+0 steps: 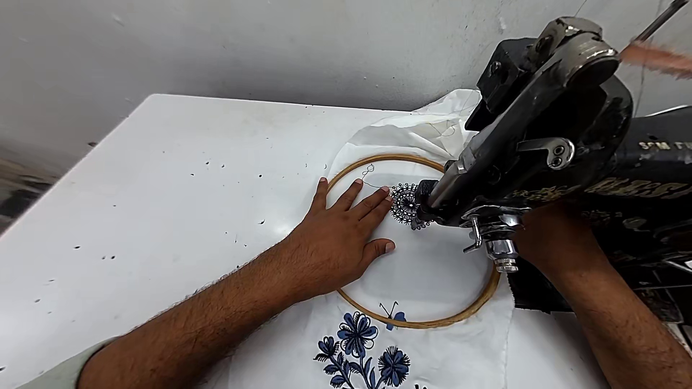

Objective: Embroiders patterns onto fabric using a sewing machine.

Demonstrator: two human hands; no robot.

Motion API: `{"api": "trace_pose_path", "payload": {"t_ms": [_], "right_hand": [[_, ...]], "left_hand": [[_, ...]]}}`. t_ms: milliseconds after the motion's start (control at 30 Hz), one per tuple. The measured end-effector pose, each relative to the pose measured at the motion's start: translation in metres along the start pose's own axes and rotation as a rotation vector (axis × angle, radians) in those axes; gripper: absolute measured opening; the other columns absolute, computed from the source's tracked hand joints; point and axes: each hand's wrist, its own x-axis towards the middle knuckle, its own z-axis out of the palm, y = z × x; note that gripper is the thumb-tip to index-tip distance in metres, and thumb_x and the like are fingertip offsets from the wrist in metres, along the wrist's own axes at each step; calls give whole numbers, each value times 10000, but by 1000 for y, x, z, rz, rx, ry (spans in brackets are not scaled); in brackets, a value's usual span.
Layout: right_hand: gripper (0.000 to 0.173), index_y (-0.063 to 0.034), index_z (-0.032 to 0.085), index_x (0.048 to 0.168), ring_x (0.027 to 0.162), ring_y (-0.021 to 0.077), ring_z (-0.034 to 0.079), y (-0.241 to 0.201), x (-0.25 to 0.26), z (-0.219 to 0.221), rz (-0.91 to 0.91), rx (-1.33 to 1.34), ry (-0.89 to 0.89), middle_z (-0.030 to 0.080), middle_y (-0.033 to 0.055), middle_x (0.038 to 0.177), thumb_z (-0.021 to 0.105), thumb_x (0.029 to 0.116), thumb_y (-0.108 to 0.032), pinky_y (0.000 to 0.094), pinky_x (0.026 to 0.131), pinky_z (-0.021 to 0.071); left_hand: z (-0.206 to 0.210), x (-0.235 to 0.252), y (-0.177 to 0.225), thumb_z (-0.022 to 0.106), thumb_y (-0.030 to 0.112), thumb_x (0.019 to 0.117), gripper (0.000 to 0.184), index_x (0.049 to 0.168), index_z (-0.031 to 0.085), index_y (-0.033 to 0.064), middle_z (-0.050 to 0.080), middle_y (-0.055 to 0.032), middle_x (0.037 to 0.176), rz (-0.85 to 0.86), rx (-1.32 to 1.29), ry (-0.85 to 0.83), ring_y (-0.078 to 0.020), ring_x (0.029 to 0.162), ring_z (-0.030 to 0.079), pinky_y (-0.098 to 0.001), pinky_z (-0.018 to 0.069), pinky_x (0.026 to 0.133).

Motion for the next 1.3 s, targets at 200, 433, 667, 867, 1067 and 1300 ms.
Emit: {"api": "trace_pose_path", "payload": {"t_ms": [200,433,667,867,1067,1300], "right_hand": [[285,13,688,984,934,425,667,6,2,7,-65,22,60,674,252,961,654,940,-266,636,761,484],[319,40,666,963,882,451,662,0,-1,2,-41,-13,52,658,270,914,619,949,-275,628,700,482],[299,35,672,965,903,444,661,1,1,1,-24,-10,40,660,271,932,642,944,-262,638,721,473],[306,26,667,929,849,412,649,4,2,3,-32,4,50,652,246,891,654,950,-279,608,692,468],[321,12,668,931,857,400,657,7,3,5,-48,15,68,657,234,893,648,938,-308,606,696,476],[299,32,663,926,868,430,656,5,3,4,-35,-9,49,654,258,894,658,945,-266,622,693,469]], "left_hand": [[-1,0,0,230,588,1070,684,1623,346,203,290,52,1691,2,-1,-7,-289,1576,214,-769,87,1177],[1,0,0,237,578,1072,678,1616,361,194,306,41,1685,5,-8,13,-299,1570,234,-776,108,1169],[2,1,0,236,577,1073,675,1612,373,195,320,45,1679,10,-10,32,-298,1565,249,-774,110,1169],[3,1,0,242,582,1070,676,1610,377,199,319,51,1679,10,-7,32,-290,1568,243,-768,112,1174],[3,1,0,243,587,1069,677,1608,381,201,330,54,1674,11,-7,30,-284,1568,245,-765,110,1177],[3,2,0,248,579,1070,672,1608,381,198,330,54,1674,10,-9,34,-289,1567,247,-770,114,1172]]}}
